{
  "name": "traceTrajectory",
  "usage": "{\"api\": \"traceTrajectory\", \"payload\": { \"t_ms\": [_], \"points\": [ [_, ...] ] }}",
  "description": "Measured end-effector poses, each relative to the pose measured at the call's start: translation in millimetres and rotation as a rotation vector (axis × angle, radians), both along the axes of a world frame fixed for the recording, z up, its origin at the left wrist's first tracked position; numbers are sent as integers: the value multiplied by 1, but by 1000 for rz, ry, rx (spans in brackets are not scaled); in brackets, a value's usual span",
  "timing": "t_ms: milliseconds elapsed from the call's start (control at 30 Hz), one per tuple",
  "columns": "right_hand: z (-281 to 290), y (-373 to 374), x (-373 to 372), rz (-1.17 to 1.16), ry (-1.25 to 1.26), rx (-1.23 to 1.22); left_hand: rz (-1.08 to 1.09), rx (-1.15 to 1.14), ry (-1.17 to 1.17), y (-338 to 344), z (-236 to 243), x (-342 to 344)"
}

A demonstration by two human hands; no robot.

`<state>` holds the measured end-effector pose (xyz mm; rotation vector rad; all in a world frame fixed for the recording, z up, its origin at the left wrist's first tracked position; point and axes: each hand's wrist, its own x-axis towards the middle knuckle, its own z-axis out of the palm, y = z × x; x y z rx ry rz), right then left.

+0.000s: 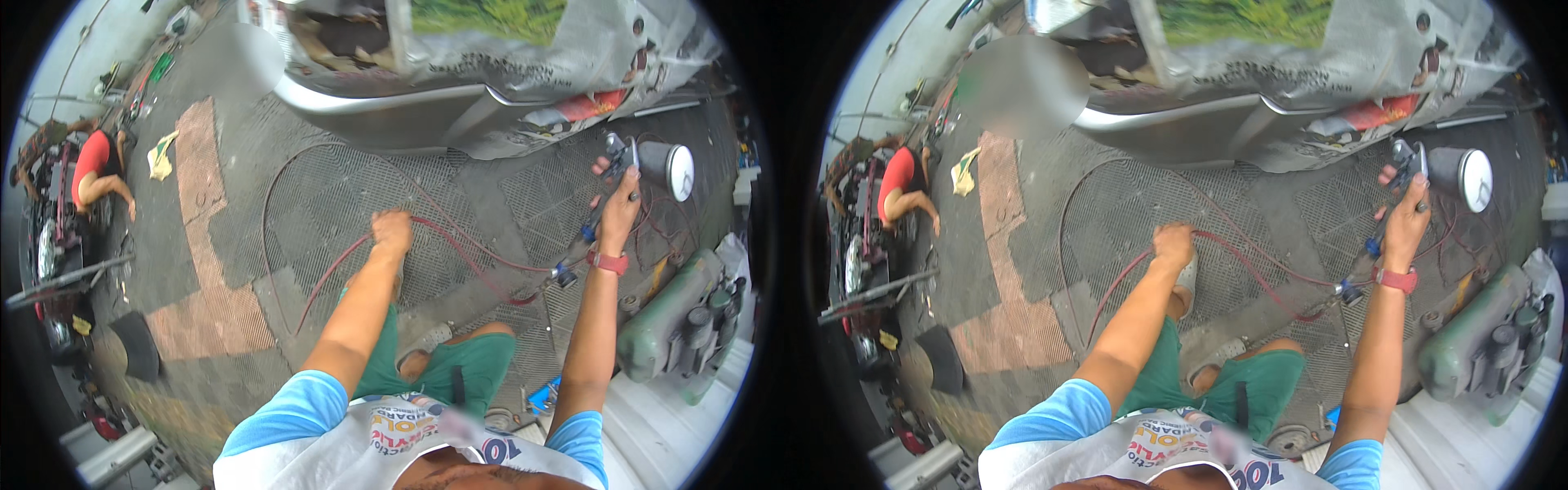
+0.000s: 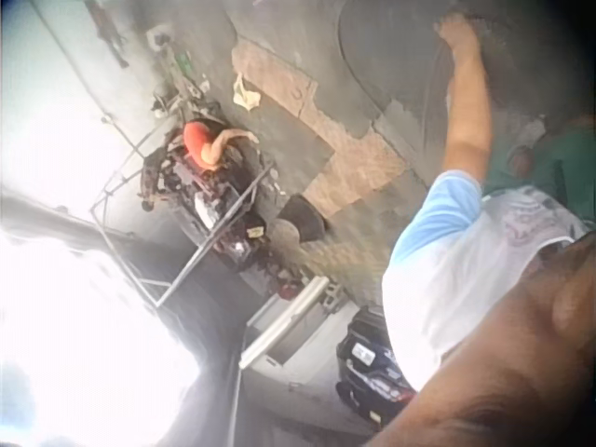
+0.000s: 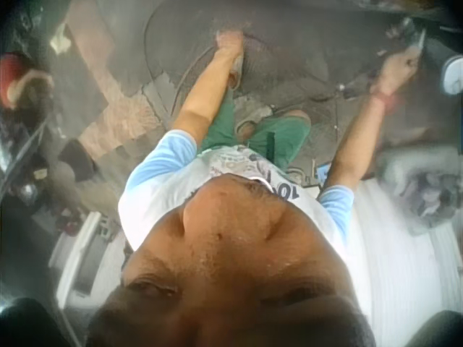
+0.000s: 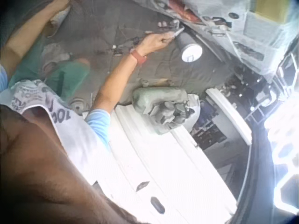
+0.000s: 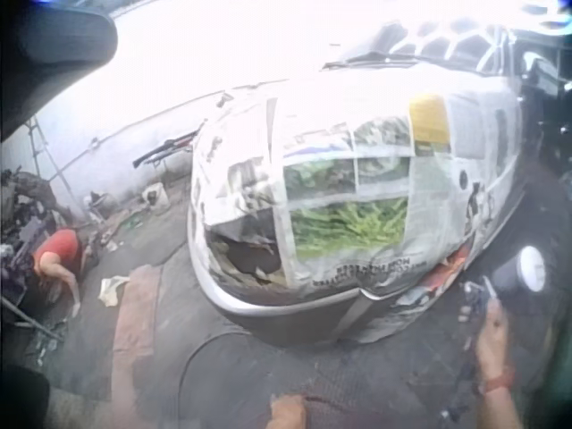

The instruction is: The person wipes a car bumper with a cloth, then uses a spray gun to apply paint to the bumper. The person moves around the bumper to cover different areas and later walks through the garage.

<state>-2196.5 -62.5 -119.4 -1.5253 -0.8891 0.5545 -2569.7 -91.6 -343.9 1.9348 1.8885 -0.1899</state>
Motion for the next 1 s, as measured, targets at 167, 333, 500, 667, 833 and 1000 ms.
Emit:
{"api": "traceTrajectory", "payload": {
  "t_ms": [167, 333, 500, 667, 833, 1000],
  "points": [
    [61, -2, -67, 32, 87, -221, 371, 147, 58, -137, 96, -108],
    [114, 1, -175, 159, 188, -375, 612, 77, 260, -274, 205, -225],
    [147, -9, -302, 331, 379, -419, 875, 98, 76, -321, 293, -278],
    [188, -71, -451, 518, 399, -361, 685, 157, -726, -246, 400, -275],
    [235, -143, -585, 858, 135, -512, 421, 161, -912, -194, 464, -324],
    [253, -184, -699, 1121, 33, -460, 579, 48, -1023, -218, 482, -435]
  ]
}}
